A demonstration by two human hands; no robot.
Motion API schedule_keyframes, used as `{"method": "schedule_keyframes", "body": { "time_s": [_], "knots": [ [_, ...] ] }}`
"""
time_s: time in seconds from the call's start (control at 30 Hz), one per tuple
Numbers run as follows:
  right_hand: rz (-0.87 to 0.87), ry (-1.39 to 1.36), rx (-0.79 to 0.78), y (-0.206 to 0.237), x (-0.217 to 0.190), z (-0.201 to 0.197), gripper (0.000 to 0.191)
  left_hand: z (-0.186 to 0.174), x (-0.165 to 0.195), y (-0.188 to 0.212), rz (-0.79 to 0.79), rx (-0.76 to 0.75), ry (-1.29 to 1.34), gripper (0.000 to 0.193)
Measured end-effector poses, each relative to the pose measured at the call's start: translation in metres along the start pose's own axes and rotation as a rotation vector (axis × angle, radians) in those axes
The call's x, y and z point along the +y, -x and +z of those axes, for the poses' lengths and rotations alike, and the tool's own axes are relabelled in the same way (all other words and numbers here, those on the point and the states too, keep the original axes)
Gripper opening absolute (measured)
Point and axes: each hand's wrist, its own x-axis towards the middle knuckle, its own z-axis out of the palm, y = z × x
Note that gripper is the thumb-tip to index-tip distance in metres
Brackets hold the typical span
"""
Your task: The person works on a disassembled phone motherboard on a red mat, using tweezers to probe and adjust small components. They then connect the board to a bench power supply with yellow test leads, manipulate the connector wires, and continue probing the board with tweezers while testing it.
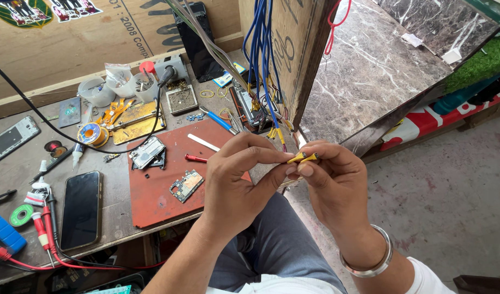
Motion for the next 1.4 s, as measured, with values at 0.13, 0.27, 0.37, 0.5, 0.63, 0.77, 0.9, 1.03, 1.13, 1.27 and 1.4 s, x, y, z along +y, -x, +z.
{"method": "schedule_keyframes", "body": {
  "time_s": [0.13, 0.27, 0.37, 0.5, 0.63, 0.77, 0.9, 1.03, 1.13, 1.27, 1.4],
  "knots": [
    [0.003, -0.019, -0.011, 0.001, 0.001, -0.002, 0.02, 0.001, 0.002, 0.0, -0.002, -0.001, 0.005, 0.021],
    [0.027, -0.032, 0.006, 0.001, 0.0, -0.002, 0.02, 0.001, 0.002, 0.0, -0.007, -0.001, 0.017, 0.021],
    [0.023, -0.04, 0.005, 0.0, -0.001, -0.001, 0.021, 0.001, 0.003, -0.001, -0.001, 0.006, 0.018, 0.02],
    [-0.003, -0.033, -0.027, 0.001, -0.003, 0.003, 0.033, 0.002, 0.003, -0.001, -0.017, 0.038, 0.028, 0.016],
    [-0.02, -0.04, -0.027, 0.002, -0.005, 0.007, 0.035, 0.001, 0.004, -0.001, -0.037, 0.045, 0.069, 0.015],
    [0.003, -0.091, -0.004, 0.001, -0.004, 0.008, 0.023, 0.0, 0.004, -0.001, -0.027, 0.046, 0.063, 0.015],
    [0.026, -0.139, 0.008, 0.002, -0.004, 0.007, 0.016, 0.001, 0.004, 0.0, -0.005, 0.054, 0.063, 0.016],
    [0.049, -0.139, 0.027, 0.003, -0.004, 0.005, 0.016, 0.001, 0.004, 0.001, -0.005, 0.05, 0.066, 0.016],
    [0.042, -0.149, 0.023, 0.003, -0.003, 0.004, 0.017, 0.001, 0.004, 0.001, -0.002, 0.048, 0.069, 0.017],
    [0.039, -0.154, 0.01, 0.002, -0.003, 0.003, 0.017, 0.001, 0.003, 0.002, 0.005, 0.048, 0.063, 0.017],
    [0.044, -0.128, -0.005, 0.003, -0.002, 0.005, 0.017, 0.0, 0.001, 0.004, 0.004, 0.053, 0.044, 0.017]
  ]
}}
